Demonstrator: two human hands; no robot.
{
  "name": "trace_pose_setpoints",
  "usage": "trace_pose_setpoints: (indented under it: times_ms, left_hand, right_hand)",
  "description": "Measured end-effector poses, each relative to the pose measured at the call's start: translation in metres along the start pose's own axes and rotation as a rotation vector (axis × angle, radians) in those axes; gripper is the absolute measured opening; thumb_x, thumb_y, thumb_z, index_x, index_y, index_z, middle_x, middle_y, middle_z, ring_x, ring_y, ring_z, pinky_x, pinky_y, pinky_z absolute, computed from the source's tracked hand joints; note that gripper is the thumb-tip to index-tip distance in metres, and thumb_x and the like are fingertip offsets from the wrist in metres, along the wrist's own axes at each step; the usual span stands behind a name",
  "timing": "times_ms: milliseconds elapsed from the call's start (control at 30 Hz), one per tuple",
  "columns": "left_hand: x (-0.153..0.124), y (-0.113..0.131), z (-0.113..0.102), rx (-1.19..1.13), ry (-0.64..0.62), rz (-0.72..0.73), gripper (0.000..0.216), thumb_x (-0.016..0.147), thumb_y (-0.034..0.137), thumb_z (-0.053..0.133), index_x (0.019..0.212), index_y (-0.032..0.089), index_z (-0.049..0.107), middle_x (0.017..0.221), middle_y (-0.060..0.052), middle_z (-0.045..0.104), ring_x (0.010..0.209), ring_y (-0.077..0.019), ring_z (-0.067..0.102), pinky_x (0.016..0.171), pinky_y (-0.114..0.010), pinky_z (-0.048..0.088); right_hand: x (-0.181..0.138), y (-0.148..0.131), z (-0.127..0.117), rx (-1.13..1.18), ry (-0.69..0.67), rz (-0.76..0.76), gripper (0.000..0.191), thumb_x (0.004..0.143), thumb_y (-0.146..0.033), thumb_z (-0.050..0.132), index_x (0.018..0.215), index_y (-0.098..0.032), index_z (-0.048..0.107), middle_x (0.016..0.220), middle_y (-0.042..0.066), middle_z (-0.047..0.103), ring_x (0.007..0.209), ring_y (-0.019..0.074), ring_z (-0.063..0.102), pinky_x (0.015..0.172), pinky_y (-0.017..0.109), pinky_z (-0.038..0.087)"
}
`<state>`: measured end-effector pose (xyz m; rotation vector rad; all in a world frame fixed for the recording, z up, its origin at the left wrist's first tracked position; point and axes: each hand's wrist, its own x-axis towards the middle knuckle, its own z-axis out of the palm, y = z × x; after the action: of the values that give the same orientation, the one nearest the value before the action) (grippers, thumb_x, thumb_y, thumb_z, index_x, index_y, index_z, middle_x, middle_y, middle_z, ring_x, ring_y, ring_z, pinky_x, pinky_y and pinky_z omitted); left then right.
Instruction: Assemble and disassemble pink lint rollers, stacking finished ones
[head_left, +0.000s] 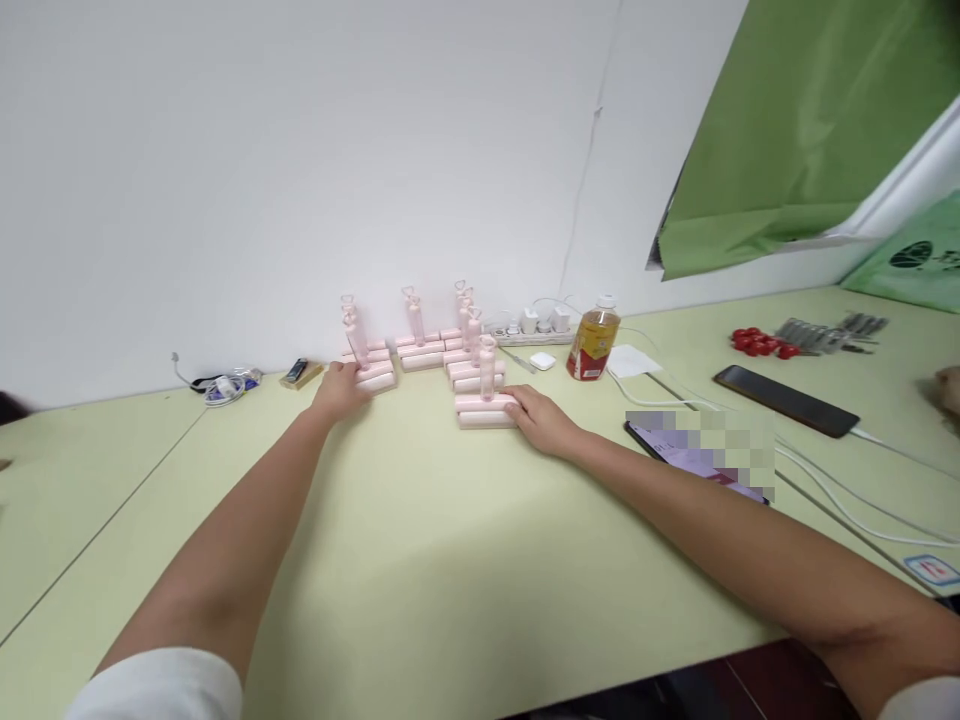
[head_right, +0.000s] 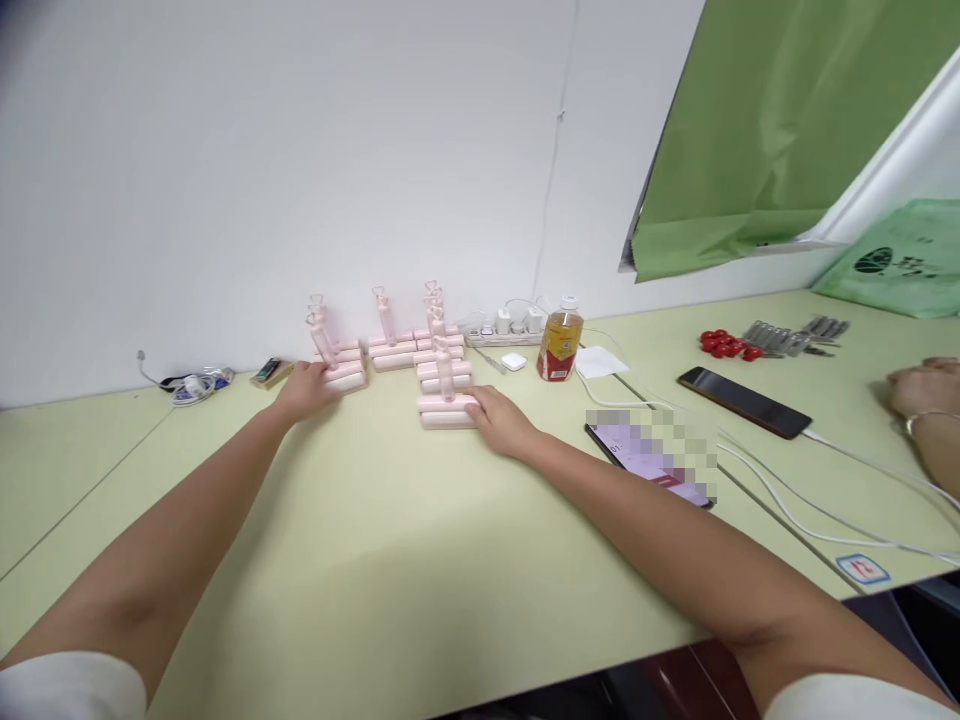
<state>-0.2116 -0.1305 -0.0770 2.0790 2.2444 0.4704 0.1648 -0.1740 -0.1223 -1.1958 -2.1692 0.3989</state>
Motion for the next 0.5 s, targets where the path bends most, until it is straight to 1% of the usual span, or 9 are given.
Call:
trace_pose_setpoints:
  times_ms: [67,133,200,267,333,400,433,467,500]
  left_hand:
    - [-0.011,-0.005,0.001,-0.019,-0.011,0.005,0.065,0.07,0.034,0.067,0.13,0.016,0.051,0.128,-0.018,0.051,0.109,-0.0318,0.058,0.095,-0.038,0.044]
    - [-0.027,-0.008,0.0,-0.088,-0.029,0.009,0.063,0.069,0.038,0.066,0.128,0.019,0.053,0.123,-0.013,0.055,0.103,-0.0294,0.06,0.09,-0.036,0.046]
    - [-0.047,-0.008,-0.002,-0.211,-0.072,0.037,0.061,0.068,0.041,0.067,0.125,0.022,0.054,0.115,-0.008,0.06,0.098,-0.0273,0.06,0.085,-0.033,0.047]
    - [-0.07,-0.004,-0.006,-0.344,-0.129,0.073,0.058,0.067,0.04,0.067,0.122,0.024,0.056,0.107,-0.004,0.063,0.092,-0.0246,0.061,0.08,-0.031,0.048]
    - [-0.092,0.005,-0.01,-0.477,-0.156,0.093,0.055,0.068,0.04,0.067,0.119,0.024,0.056,0.103,-0.002,0.064,0.086,-0.022,0.06,0.074,-0.03,0.048]
    - [-0.112,0.017,-0.015,-0.639,-0.13,0.101,0.056,0.066,0.04,0.071,0.117,0.023,0.054,0.104,-0.003,0.063,0.085,-0.0203,0.06,0.072,-0.029,0.049]
    - [-0.12,0.024,-0.019,-0.737,-0.108,0.108,0.06,0.065,0.04,0.073,0.118,0.023,0.052,0.106,-0.004,0.063,0.086,-0.02,0.06,0.072,-0.029,0.049]
    - [-0.127,0.032,-0.022,-0.849,-0.099,0.129,0.065,0.064,0.039,0.075,0.121,0.023,0.048,0.107,-0.005,0.062,0.088,-0.0201,0.061,0.073,-0.029,0.05]
    - [-0.132,0.041,-0.025,-0.962,-0.098,0.155,0.071,0.063,0.039,0.077,0.124,0.023,0.044,0.107,-0.005,0.062,0.09,-0.0205,0.062,0.074,-0.03,0.05]
  right_hand:
    - [0.002,0.014,-0.005,-0.006,0.058,0.035,0.037,0.096,-0.033,0.039,0.123,-0.018,0.059,0.121,0.014,0.064,0.114,0.028,0.059,0.1,0.045,0.043]
    - [0.007,0.022,-0.006,0.015,0.092,0.052,0.037,0.094,-0.032,0.04,0.123,-0.02,0.061,0.122,0.013,0.065,0.114,0.0286,0.059,0.1,0.046,0.043]
    - [0.013,0.025,-0.006,0.058,0.089,0.068,0.038,0.093,-0.031,0.04,0.122,-0.02,0.061,0.122,0.012,0.066,0.113,0.0291,0.06,0.1,0.048,0.044]
    - [0.015,0.021,-0.006,0.092,0.111,0.109,0.039,0.091,-0.03,0.04,0.123,-0.019,0.06,0.124,0.013,0.065,0.114,0.0299,0.059,0.1,0.049,0.043]
    - [0.012,0.01,-0.006,0.098,0.217,0.132,0.04,0.089,-0.031,0.044,0.123,-0.017,0.06,0.129,0.016,0.061,0.12,0.0312,0.055,0.103,0.05,0.041]
    - [0.005,-0.01,-0.005,0.121,0.325,0.082,0.039,0.087,-0.034,0.049,0.121,-0.017,0.06,0.129,0.017,0.058,0.124,0.0317,0.051,0.105,0.05,0.038]
    - [0.001,-0.023,-0.004,0.169,0.322,0.026,0.037,0.087,-0.036,0.053,0.119,-0.019,0.061,0.125,0.016,0.06,0.12,0.031,0.052,0.103,0.048,0.04]
    - [-0.004,-0.037,-0.003,0.26,0.264,-0.02,0.038,0.086,-0.04,0.057,0.119,-0.02,0.061,0.118,0.014,0.063,0.111,0.0291,0.056,0.098,0.046,0.044]
    - [-0.009,-0.052,0.0,0.387,0.184,-0.033,0.042,0.084,-0.043,0.061,0.12,-0.021,0.06,0.113,0.012,0.064,0.103,0.0267,0.059,0.091,0.044,0.047]
